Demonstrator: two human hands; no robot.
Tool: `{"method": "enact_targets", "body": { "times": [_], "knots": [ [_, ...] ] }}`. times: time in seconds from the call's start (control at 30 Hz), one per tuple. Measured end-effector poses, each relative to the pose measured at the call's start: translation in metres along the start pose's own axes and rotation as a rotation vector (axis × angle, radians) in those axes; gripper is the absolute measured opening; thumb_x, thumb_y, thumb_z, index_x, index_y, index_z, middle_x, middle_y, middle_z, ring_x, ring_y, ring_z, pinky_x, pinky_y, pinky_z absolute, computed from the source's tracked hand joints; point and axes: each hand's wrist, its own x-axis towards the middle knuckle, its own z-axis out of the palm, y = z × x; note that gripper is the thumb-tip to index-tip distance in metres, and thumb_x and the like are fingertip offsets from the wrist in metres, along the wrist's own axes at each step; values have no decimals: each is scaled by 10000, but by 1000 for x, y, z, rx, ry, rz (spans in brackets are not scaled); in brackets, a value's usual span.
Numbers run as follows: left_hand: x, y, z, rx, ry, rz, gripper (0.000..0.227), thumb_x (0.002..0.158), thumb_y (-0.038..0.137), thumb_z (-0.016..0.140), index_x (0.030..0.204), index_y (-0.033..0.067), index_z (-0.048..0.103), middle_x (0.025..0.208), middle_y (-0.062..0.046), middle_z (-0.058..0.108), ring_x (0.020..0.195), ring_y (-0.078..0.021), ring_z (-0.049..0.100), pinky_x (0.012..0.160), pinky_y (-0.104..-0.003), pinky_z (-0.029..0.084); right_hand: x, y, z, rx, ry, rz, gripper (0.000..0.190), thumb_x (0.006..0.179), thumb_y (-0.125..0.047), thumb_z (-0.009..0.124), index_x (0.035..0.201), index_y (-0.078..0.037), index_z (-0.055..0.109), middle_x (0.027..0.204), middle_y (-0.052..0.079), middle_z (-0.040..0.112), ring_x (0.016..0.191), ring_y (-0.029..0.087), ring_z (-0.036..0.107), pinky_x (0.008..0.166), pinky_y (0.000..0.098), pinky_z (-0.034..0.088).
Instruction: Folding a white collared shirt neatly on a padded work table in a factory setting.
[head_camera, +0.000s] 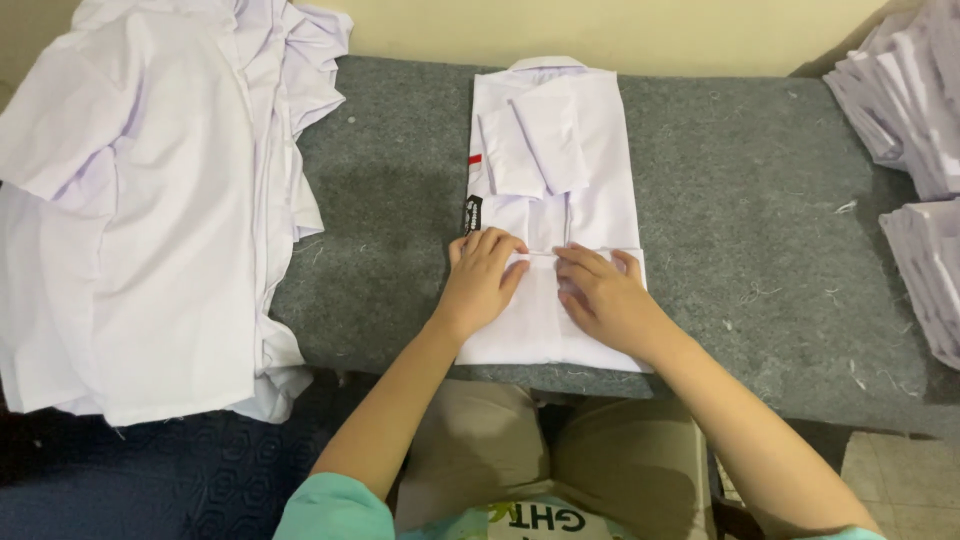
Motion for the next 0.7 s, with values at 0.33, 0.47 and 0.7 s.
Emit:
{"method": "enact_targets", "body": {
  "times": [0.33, 0.47, 0.7],
  "knots": [
    [-3, 3, -1, -35, 39, -65, 154, 1033, 319, 596, 1149, 218, 599, 1061, 24, 532, 1114, -191, 523, 1044, -472, 326, 22, 7, -1, 254, 102, 87, 201, 1020, -332, 566, 1117, -177, 651, 1244, 42, 705, 1251, 253, 623, 1039, 515, 293],
    [-4, 4, -3, -65, 84, -50, 144, 1042, 290, 592, 1158, 207, 605, 1071, 25, 520, 1132, -186, 503, 1051, -490, 309, 38, -1, -8, 228, 86, 113, 319, 1005, -372, 636, 1171, -105, 689, 1123, 90, 724, 1140, 271, 652, 1025, 493, 295],
    [-3, 0, 3, -129, 242, -16, 83, 1029, 263, 620, 1100, 221, 614, 1080, 52, 516, 1158, -164, 493, 1059, -488, 284, 53, 13, 18, 252, 72, 76, 194, 1005, -258, 614, 1032, -86, 699, 977, 80, 693, 993, 285, 676, 932, 425, 352]
  ]
}}
